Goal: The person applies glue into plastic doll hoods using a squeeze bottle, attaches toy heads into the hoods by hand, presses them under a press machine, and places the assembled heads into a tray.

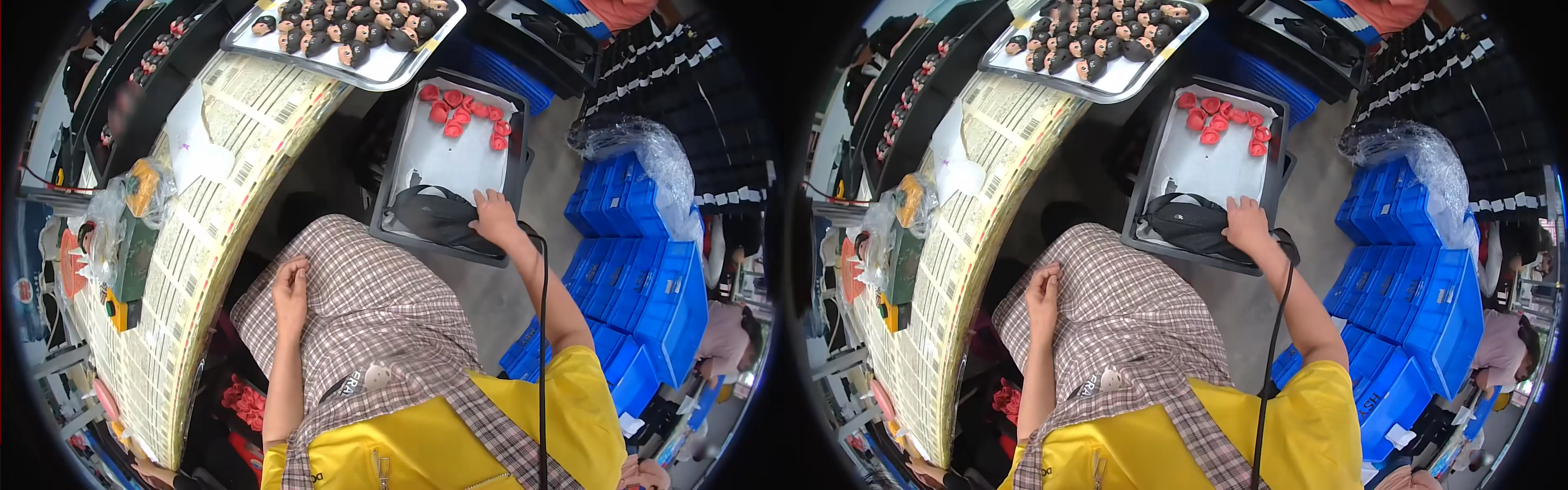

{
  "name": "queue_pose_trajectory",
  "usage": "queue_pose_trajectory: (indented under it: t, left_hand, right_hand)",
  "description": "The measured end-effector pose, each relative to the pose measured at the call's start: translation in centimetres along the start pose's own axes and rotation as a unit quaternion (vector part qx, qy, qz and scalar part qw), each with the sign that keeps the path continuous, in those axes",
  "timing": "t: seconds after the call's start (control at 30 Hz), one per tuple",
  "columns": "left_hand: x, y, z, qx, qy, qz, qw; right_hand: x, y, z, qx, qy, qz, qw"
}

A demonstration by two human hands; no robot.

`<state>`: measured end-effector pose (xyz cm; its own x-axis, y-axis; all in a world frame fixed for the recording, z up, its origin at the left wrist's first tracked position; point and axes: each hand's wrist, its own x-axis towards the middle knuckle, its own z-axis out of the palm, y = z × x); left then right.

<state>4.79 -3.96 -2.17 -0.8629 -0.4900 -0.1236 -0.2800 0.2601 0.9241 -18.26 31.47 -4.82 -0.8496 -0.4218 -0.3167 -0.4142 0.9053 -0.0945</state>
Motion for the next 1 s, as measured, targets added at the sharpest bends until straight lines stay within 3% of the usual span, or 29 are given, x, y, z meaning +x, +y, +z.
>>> queue_pose_trajectory:
  t: [0.07, 0.2, 0.23, 0.27, 0.33, 0.4, 0.43, 0.47, 0.5, 0.57, 0.6, 0.63, 0.7, 0.73, 0.77, 0.8, 0.87, 0.97, 1.0]
  left_hand:
    - [-0.4, 0.5, -0.3, 0.035, 0.000, 0.022, 0.999]
    - [-2.1, 2.2, -1.2, 0.118, 0.014, 0.057, 0.991]
    - [-2.6, 2.2, -1.4, 0.130, 0.021, 0.058, 0.990]
    - [-3.1, 2.1, -1.6, 0.140, 0.024, 0.063, 0.988]
    - [-3.9, 1.9, -2.1, 0.162, 0.020, 0.078, 0.984]
    - [-4.0, 2.0, -2.1, 0.155, 0.006, 0.069, 0.985]
    - [-4.0, 2.1, -2.0, 0.153, 0.000, 0.061, 0.986]
    - [-3.7, 2.9, -1.9, 0.166, -0.006, 0.082, 0.983]
    - [-3.6, 4.0, -2.1, 0.178, -0.021, 0.098, 0.979]
    - [-3.4, 6.1, -2.9, 0.204, -0.030, 0.119, 0.971]
    - [-3.7, 6.4, -3.8, 0.222, -0.022, 0.136, 0.965]
    - [-4.3, 6.3, -5.0, 0.206, 0.008, 0.115, 0.972]
    - [-7.5, 5.2, -8.0, 0.179, 0.097, 0.052, 0.978]
    - [-9.9, 4.8, -9.3, 0.143, 0.178, -0.010, 0.974]
    - [-12.4, 3.9, -10.1, 0.104, 0.255, -0.064, 0.959]
    - [-15.0, 2.9, -10.5, 0.082, 0.326, -0.099, 0.936]
    - [-20.4, -1.1, -11.0, 0.082, 0.458, -0.144, 0.874]
    - [-30.5, -9.4, -11.6, 0.211, 0.585, -0.220, 0.752]
    - [-34.2, -13.1, -11.5, 0.228, 0.628, -0.284, 0.688]
  right_hand:
    - [-2.8, -2.4, -1.0, -0.035, 0.174, -0.099, 0.979]
    - [-9.6, -3.2, -0.5, 0.145, 0.021, -0.255, 0.956]
    - [-11.0, -2.2, -0.8, 0.218, -0.157, -0.243, 0.932]
    - [-11.8, -0.9, -1.4, 0.283, -0.328, -0.221, 0.874]
    - [-12.3, 3.7, -2.1, 0.323, -0.505, -0.215, 0.772]
    - [-11.5, 8.9, -5.5, 0.189, -0.420, -0.026, 0.887]
    - [-10.4, 12.7, -5.5, -0.003, -0.314, -0.042, 0.948]
    - [-9.7, 13.7, -7.1, -0.045, -0.152, 0.051, 0.986]
    - [-8.9, 13.7, -8.9, -0.083, 0.016, 0.131, 0.988]
    - [-7.5, 12.4, -10.0, -0.085, 0.075, 0.086, 0.990]
    - [-6.9, 12.8, -8.1, -0.091, 0.036, 0.041, 0.994]
    - [-7.1, 12.0, -6.7, -0.094, -0.070, -0.017, 0.993]
    - [-8.4, 7.3, -6.3, -0.039, -0.286, -0.108, 0.951]
    - [-9.3, 4.4, -6.1, -0.048, -0.323, -0.143, 0.934]
    - [-9.5, 7.1, -1.5, 0.013, -0.306, -0.408, 0.860]
    - [-10.4, 4.3, -2.2, 0.306, -0.467, -0.106, 0.823]
    - [-9.3, -2.2, -3.3, 0.250, -0.339, -0.279, 0.863]
    - [-7.1, -4.9, -1.5, 0.065, -0.264, -0.361, 0.892]
    - [-7.2, -7.2, -2.3, 0.008, -0.227, -0.377, 0.898]
